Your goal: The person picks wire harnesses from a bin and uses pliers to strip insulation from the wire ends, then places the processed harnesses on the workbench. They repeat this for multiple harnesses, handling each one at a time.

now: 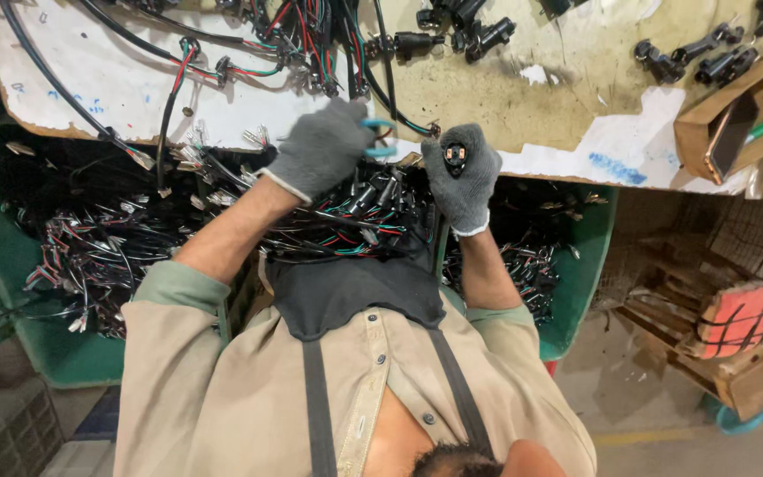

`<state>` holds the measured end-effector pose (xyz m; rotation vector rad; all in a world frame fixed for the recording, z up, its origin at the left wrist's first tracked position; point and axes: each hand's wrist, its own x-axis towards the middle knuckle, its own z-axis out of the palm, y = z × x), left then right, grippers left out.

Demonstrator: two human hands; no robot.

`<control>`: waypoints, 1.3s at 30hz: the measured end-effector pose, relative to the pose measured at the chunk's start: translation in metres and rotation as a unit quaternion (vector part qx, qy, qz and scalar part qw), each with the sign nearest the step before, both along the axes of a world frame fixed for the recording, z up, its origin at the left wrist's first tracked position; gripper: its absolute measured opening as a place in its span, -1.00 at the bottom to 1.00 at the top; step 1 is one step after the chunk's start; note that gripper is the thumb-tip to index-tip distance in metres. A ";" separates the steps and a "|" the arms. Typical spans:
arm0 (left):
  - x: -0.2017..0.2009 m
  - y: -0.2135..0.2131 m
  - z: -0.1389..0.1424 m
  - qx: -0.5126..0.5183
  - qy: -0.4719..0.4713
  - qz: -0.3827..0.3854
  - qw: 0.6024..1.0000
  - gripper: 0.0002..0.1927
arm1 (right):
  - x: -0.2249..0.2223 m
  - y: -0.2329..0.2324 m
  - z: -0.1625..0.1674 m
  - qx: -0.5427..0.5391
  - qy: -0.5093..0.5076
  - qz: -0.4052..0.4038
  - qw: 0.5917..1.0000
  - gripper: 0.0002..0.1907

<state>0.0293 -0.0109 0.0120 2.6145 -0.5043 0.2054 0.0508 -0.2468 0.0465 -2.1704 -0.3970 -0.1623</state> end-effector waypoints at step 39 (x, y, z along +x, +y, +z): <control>-0.043 0.038 0.114 -0.562 0.304 0.146 0.756 -0.61 | 0.004 0.028 0.025 -0.050 -0.047 0.241 0.968 -0.58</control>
